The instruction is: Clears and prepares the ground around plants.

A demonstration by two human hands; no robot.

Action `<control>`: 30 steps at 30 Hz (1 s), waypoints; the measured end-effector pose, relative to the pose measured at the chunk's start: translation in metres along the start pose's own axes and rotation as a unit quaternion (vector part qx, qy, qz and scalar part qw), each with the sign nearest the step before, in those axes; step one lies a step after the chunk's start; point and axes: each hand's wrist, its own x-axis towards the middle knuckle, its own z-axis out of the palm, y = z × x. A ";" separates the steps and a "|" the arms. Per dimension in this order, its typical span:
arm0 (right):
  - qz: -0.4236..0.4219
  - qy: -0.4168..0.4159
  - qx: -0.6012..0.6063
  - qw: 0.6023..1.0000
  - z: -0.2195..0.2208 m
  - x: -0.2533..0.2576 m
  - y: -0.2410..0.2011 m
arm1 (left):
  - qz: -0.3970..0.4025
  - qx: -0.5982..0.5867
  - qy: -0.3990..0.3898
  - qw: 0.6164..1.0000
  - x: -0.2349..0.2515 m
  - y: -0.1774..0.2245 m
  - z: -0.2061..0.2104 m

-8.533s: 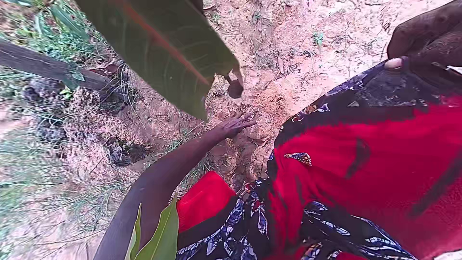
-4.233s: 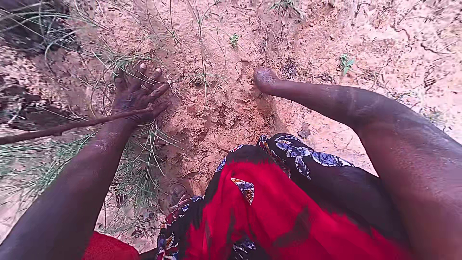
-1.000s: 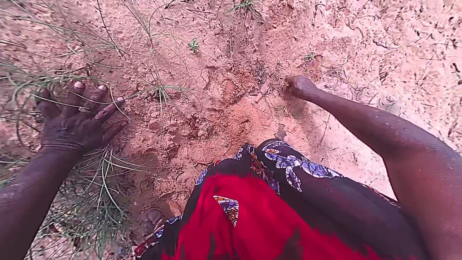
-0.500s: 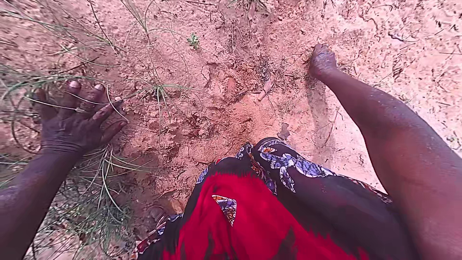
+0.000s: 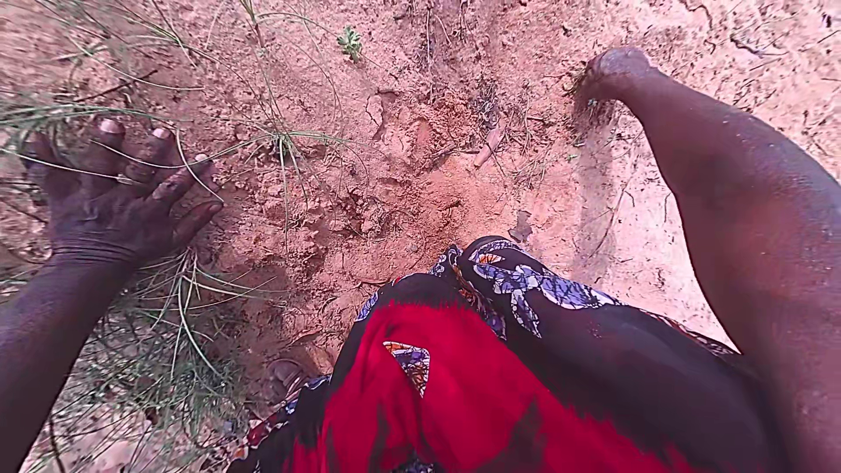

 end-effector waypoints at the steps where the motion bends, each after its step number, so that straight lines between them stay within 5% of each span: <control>1: -0.015 0.010 0.016 1.000 0.005 0.007 0.008 | 0.004 -0.001 0.004 1.000 0.001 0.002 -0.002; 6: -0.109 0.020 0.106 0.988 0.032 -0.012 0.010 | 0.007 -0.002 0.002 1.000 0.005 0.015 -0.014; 12: -0.270 -0.054 0.143 0.951 0.109 -0.118 -0.064 | -0.012 -0.002 -0.043 0.999 0.015 0.039 -0.040; 14: -0.247 -0.074 0.157 0.953 0.122 -0.140 -0.068 | -0.004 -0.001 -0.038 0.999 0.015 0.037 -0.038; 21: -0.015 0.099 0.258 0.961 0.111 -0.103 -0.008 | -0.008 -0.009 -0.038 0.999 0.015 0.038 -0.039; 30: -0.011 0.098 0.228 0.969 0.120 -0.090 -0.005 | -0.010 -0.015 -0.025 1.000 0.015 0.035 -0.035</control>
